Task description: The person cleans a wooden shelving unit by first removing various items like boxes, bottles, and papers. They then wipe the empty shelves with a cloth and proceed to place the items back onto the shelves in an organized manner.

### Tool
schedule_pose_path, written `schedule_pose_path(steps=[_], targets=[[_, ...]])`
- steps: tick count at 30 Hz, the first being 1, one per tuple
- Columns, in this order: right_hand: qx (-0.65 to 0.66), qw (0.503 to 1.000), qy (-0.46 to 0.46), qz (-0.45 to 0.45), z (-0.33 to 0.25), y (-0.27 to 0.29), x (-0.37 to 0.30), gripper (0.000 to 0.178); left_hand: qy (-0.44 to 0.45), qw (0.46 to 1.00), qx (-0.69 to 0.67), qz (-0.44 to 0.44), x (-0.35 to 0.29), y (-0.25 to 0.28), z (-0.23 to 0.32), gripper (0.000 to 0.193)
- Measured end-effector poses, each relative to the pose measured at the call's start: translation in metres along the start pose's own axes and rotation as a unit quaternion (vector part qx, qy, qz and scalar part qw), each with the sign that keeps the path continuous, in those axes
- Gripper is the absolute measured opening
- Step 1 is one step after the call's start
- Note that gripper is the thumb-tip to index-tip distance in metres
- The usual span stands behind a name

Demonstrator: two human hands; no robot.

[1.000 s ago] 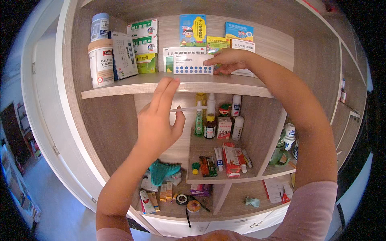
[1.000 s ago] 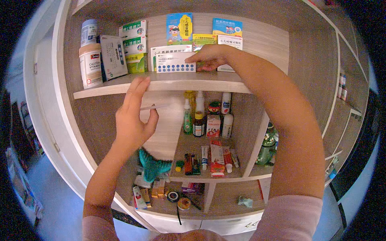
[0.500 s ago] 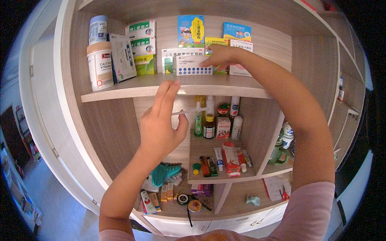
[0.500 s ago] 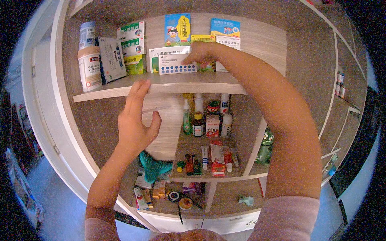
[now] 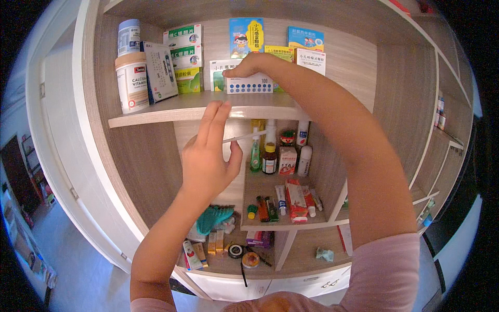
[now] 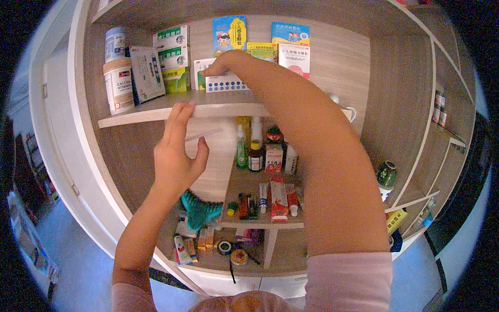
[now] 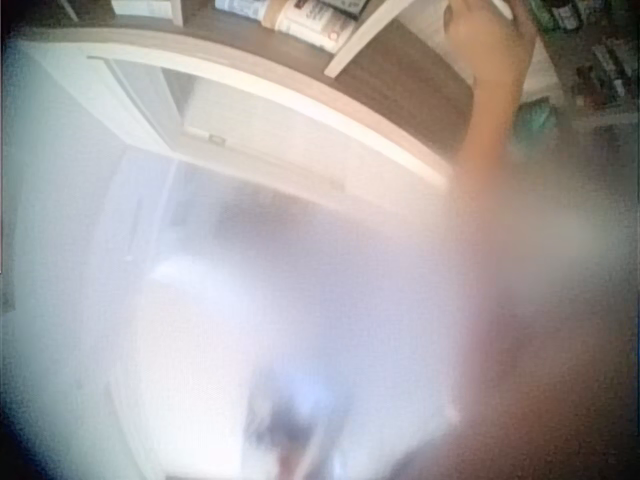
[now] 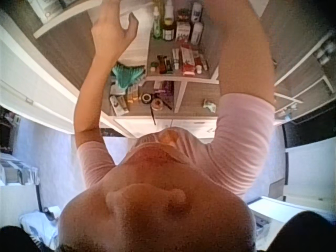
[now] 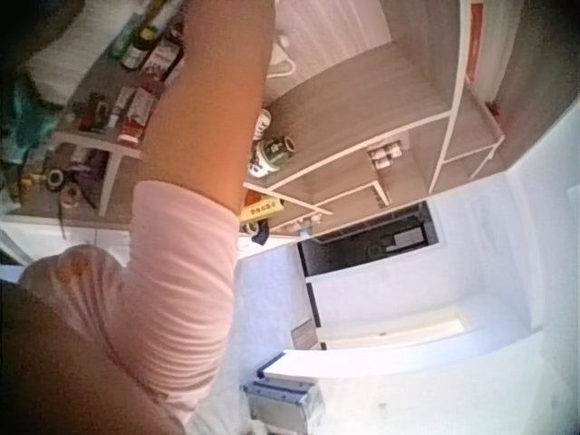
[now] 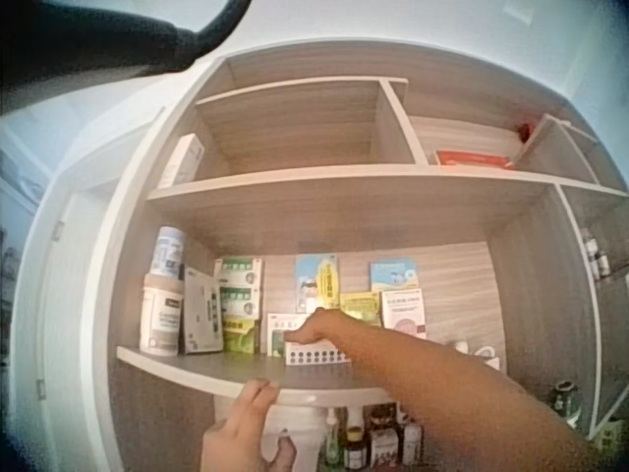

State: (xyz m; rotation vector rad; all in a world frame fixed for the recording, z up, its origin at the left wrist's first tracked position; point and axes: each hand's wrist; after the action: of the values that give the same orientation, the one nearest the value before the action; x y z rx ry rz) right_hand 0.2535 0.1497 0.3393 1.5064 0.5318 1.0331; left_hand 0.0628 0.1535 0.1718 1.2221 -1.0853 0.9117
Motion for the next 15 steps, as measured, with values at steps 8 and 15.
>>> schedule_pose_path(steps=[8, 15], targets=[[-0.030, 0.994, -0.091, 0.048, -0.004, -0.011, 0.016, 0.060, 0.001, 1.000, 0.025, -0.001, 0.000, 0.001, -0.001, 0.057], [0.060, 0.992, -0.031, -0.103, 0.027, 0.022, -0.035, 0.087, -0.002, 1.000, 0.014, 0.009, 0.001, -0.003, 0.000, 0.057]])
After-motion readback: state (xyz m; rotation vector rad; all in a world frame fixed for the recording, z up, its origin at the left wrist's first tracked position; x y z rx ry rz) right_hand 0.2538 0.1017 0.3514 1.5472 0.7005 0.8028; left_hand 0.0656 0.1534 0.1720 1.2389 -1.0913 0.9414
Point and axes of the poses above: each hand's wrist, its own x-axis towards the middle knuckle, its own y-axis out of the back of the hand, z = x × y, and after that the axes turned 3 degrees about -z, right-handed
